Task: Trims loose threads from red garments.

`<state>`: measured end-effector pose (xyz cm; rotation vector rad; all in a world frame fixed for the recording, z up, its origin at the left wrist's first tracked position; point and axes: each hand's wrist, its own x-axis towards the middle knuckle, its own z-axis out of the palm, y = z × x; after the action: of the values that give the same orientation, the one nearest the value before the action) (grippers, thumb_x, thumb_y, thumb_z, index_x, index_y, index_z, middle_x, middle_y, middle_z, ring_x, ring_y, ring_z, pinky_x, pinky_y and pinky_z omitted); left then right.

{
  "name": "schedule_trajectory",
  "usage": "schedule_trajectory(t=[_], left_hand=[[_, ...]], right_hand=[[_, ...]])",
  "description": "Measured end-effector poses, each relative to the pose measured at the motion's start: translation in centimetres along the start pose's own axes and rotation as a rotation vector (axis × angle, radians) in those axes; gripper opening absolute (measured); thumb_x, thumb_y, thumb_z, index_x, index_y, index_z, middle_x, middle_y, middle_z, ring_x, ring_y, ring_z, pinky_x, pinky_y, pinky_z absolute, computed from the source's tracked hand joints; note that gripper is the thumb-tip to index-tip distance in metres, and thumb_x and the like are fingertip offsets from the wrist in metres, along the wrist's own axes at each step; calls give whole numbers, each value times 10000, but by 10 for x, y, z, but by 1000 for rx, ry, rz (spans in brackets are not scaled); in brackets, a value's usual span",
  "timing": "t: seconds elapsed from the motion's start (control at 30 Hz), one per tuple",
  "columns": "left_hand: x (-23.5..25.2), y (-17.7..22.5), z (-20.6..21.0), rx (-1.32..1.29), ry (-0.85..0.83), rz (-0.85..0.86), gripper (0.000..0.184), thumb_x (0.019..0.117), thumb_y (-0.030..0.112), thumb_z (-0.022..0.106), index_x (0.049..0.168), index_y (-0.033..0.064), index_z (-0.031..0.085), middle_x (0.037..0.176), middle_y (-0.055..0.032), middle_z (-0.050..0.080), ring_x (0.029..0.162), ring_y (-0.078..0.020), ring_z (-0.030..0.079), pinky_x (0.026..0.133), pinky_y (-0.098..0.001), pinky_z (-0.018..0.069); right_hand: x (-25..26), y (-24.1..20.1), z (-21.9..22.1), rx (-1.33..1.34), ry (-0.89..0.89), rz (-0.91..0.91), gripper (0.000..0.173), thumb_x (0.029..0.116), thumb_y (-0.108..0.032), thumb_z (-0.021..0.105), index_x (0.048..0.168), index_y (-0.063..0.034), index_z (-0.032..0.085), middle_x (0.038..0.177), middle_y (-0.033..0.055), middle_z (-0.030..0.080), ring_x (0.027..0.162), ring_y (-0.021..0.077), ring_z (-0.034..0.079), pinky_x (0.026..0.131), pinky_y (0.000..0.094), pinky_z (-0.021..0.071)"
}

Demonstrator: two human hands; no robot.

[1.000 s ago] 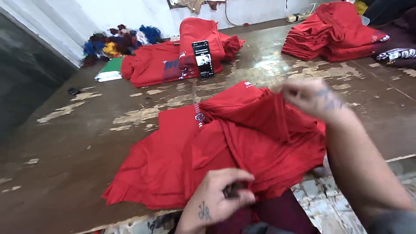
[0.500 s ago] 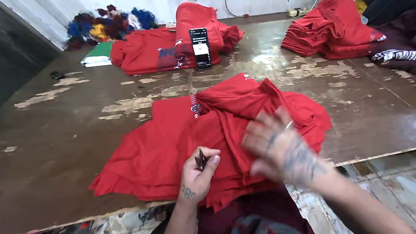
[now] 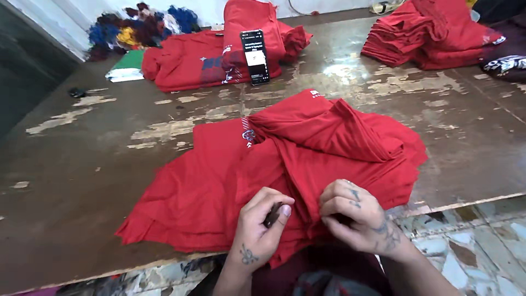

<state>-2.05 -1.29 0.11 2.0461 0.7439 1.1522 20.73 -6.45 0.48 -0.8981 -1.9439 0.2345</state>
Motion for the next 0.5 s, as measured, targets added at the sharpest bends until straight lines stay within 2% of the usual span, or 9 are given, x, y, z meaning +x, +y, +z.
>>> schedule_trajectory(t=[0.17, 0.23, 0.3, 0.4, 0.5], left_hand=[[2, 12, 12, 49, -118, -13, 350, 983, 351, 650, 962, 12, 733, 920, -77, 678, 774, -31, 601, 666, -168, 500], [3, 15, 16, 62, -156, 20, 283, 952, 292, 676, 883, 20, 710, 855, -72, 659, 734, -55, 600, 637, -188, 500], [1, 14, 13, 75, -203, 52, 225, 948, 217, 649, 836, 26, 689, 808, -61, 635, 701, -65, 585, 613, -192, 487], [-3, 11, 4, 84, -260, 84, 247, 983, 228, 597, 839, 50, 688, 826, -36, 630, 733, -48, 584, 635, -181, 492], [-7, 13, 5, 83, -216, 92, 226, 969, 230, 602, 838, 64, 681, 833, -25, 621, 730, -34, 574, 625, -165, 483]], right_hand=[[-4, 4, -1, 19, 20, -77, 125, 936, -131, 585, 870, -68, 670, 911, 129, 727, 938, 273, 691, 856, 385, 534], [-4, 3, -1, 1, 5, -99, 124, 935, -133, 591, 868, -77, 680, 914, 116, 732, 943, 275, 691, 869, 396, 530], [-5, 3, -1, -26, -7, -116, 118, 928, -131, 592, 859, -90, 678, 917, 101, 734, 947, 268, 691, 862, 396, 531], [-6, 2, -2, -49, -25, -113, 130, 939, -148, 580, 866, -100, 677, 925, 82, 736, 964, 251, 693, 879, 395, 532], [-9, 0, -1, -78, -18, -73, 201, 987, -234, 557, 924, -107, 700, 893, 67, 721, 951, 227, 685, 873, 378, 524]])
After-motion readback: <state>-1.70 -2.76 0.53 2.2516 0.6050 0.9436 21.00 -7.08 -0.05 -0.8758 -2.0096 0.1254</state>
